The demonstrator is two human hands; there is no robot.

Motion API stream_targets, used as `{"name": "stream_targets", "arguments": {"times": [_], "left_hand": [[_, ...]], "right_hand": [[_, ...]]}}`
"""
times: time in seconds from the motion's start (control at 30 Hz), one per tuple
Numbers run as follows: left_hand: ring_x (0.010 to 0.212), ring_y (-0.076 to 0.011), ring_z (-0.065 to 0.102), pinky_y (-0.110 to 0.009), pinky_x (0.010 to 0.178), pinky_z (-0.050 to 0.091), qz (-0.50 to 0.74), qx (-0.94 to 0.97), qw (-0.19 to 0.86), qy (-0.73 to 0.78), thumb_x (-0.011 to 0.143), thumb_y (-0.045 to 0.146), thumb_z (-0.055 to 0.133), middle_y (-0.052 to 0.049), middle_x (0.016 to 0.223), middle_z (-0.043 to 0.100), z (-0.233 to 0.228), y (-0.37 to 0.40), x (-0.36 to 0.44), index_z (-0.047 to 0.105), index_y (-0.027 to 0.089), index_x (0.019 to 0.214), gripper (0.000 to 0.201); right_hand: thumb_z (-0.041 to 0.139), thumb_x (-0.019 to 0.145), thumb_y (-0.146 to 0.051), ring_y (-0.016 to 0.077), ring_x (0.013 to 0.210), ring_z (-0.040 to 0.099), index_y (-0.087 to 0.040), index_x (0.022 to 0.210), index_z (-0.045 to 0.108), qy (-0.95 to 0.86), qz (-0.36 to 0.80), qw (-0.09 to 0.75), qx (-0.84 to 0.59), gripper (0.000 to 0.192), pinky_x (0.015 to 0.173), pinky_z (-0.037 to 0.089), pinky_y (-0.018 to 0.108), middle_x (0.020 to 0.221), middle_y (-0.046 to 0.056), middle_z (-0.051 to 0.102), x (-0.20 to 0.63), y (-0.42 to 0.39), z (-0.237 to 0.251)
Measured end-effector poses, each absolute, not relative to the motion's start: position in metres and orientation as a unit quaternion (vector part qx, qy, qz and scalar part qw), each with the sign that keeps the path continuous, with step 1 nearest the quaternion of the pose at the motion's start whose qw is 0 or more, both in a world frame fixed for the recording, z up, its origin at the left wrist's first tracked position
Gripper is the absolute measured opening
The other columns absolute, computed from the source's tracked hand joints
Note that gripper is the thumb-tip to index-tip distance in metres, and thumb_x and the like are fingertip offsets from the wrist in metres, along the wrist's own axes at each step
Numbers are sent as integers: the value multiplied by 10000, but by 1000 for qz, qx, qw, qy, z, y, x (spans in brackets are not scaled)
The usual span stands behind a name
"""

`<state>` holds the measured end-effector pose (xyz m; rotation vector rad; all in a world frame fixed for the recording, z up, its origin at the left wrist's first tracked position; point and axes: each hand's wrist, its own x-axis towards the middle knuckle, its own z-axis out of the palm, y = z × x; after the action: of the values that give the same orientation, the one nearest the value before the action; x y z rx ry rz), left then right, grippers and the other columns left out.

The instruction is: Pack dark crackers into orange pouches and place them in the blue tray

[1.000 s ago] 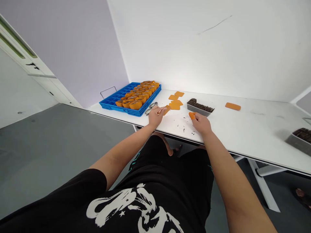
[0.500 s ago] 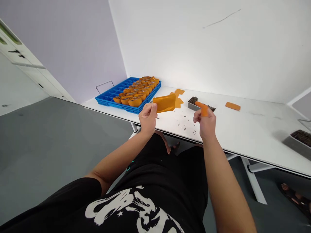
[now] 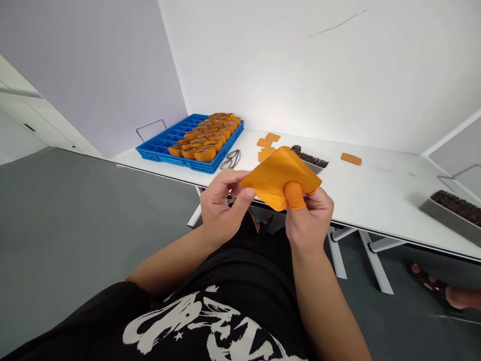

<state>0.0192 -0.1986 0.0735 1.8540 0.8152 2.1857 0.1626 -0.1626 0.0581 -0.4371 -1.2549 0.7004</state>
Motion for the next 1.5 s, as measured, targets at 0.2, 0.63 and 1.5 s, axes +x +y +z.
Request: {"name": "stream_targets", "arguments": {"times": [0.2, 0.63, 1.5], "left_hand": [[844, -107, 658, -237, 779, 532, 722, 627, 93, 278, 1017, 241, 672, -6, 893, 720, 78, -212, 4, 699, 187, 940, 98], [815, -127, 685, -278, 767, 535, 555, 766, -147, 289, 908, 293, 825, -12, 940, 778, 89, -223, -35, 747, 223, 1099, 218], [765, -176, 588, -356, 703, 467, 622, 728, 133, 258, 1006, 501, 590, -16, 841, 640, 43, -223, 1, 461, 262, 968, 274]], "right_hand": [[805, 926, -314, 138, 628, 570, -243, 837, 758, -639, 317, 673, -195, 123, 619, 498, 297, 695, -30, 642, 139, -189, 42], [823, 817, -92, 189, 825, 557, -259, 978, 781, -727, 108, 654, -179, 235, 735, 436, 367, 804, 2, 582, 167, -191, 69], [928, 781, -447, 178, 656, 517, -246, 857, 612, -671, -58, 715, -187, 382, 544, 433, 367, 732, 7, 555, 142, -227, 48]]}}
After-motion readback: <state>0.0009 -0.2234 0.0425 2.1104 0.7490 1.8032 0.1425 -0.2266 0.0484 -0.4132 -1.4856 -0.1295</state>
